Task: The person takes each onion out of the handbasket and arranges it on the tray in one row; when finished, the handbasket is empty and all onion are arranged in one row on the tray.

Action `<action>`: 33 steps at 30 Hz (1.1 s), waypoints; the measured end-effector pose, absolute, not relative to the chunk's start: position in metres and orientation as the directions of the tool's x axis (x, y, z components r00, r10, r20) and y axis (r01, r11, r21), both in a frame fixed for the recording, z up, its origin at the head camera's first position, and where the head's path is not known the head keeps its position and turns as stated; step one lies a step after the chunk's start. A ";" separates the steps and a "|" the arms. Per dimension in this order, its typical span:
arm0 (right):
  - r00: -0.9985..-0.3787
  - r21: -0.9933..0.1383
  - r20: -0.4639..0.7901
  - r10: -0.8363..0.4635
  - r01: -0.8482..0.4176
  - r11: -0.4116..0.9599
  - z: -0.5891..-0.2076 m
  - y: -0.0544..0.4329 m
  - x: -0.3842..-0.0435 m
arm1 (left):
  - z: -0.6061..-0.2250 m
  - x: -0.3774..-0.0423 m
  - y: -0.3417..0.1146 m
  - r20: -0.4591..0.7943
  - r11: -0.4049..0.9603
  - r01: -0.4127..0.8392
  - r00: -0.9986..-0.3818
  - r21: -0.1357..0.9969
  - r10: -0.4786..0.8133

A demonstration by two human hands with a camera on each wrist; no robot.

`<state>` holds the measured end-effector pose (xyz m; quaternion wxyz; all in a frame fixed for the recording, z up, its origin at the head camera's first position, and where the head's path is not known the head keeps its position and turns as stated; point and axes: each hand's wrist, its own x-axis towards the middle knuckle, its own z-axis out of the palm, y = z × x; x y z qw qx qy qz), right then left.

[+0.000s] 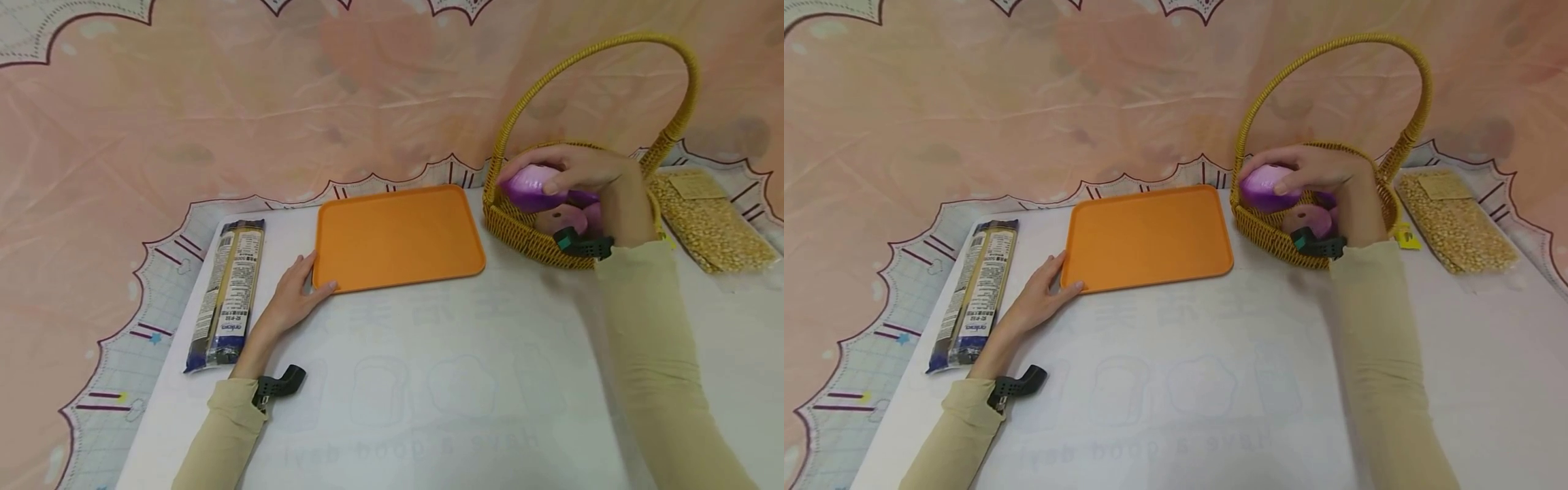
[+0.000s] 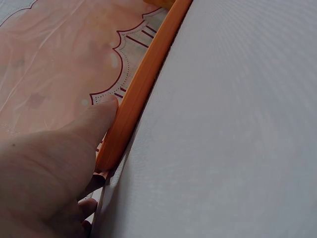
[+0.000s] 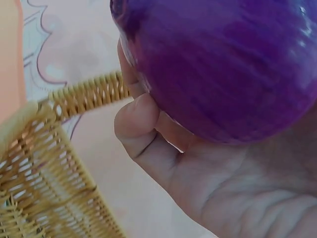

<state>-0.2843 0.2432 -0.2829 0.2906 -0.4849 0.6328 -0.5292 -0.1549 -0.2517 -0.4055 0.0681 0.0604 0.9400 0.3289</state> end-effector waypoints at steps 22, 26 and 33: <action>-0.495 -0.883 -0.025 -0.869 -0.397 0.252 -0.278 0.166 -0.257 | -0.405 -0.155 -0.248 -0.102 0.773 0.055 -0.983 0.632 0.153; -0.712 -0.886 -0.105 -0.695 -0.250 0.391 -0.280 0.134 -0.248 | -0.405 -0.155 -0.247 -0.103 0.775 0.053 -0.983 0.630 0.151; -0.851 -0.845 -0.028 -0.524 -0.260 0.468 -0.304 0.083 -0.247 | -0.406 -0.155 -0.246 -0.105 0.774 0.052 -0.983 0.631 0.152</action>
